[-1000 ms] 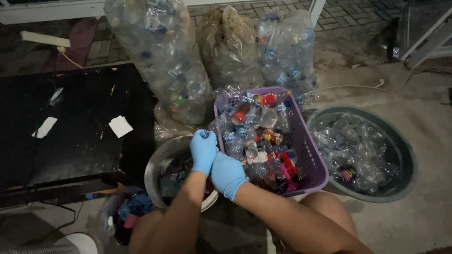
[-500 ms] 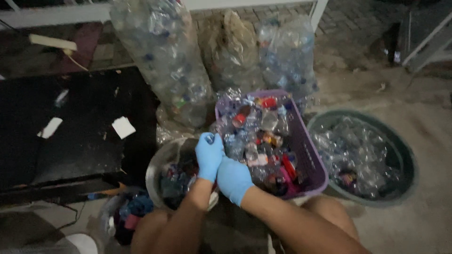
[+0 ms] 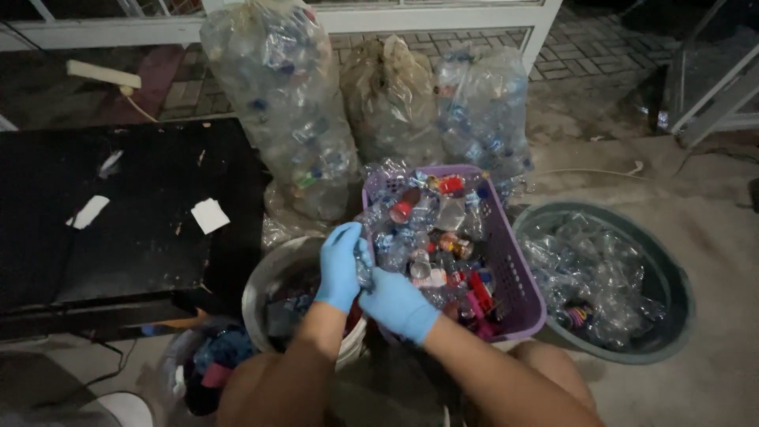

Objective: The person sorts plastic bottles from a purple basket, removes labels using scissors, and places the bottles into a white bucket. The person also uses a cloth to wipe bottles before placing them in the bucket.

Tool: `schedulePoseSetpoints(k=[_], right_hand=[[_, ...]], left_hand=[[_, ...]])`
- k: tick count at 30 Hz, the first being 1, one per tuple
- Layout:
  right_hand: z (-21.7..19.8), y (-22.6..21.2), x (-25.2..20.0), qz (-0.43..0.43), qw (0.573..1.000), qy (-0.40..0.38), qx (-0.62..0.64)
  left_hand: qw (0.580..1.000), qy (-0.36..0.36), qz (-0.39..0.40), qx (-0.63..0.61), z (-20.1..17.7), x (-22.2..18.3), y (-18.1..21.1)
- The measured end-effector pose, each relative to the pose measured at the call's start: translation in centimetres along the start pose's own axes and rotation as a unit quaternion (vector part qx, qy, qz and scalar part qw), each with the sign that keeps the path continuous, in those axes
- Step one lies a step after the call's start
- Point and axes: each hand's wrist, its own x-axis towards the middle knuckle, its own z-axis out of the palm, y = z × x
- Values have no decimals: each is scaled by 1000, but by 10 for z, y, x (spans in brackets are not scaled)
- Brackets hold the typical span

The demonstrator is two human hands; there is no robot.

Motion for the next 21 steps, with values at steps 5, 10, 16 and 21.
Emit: schedulePoseSetpoints(k=[5,10,16,21], right_hand=[[38,-4,0,-118,932,219,-262],[44,-16,-6,-95,926,238,-276],[-5,-25,-26,-73,944,185,-263],[-99,-3,-49,-92,992,86,1]], left_hand=[[996,66,-13,52,-29,58,-55],[991,95,-26,96,-53,95,-105],[995,44,-87,13,-20,51,-57],[982,-114,-89,-122,15,-19,29]])
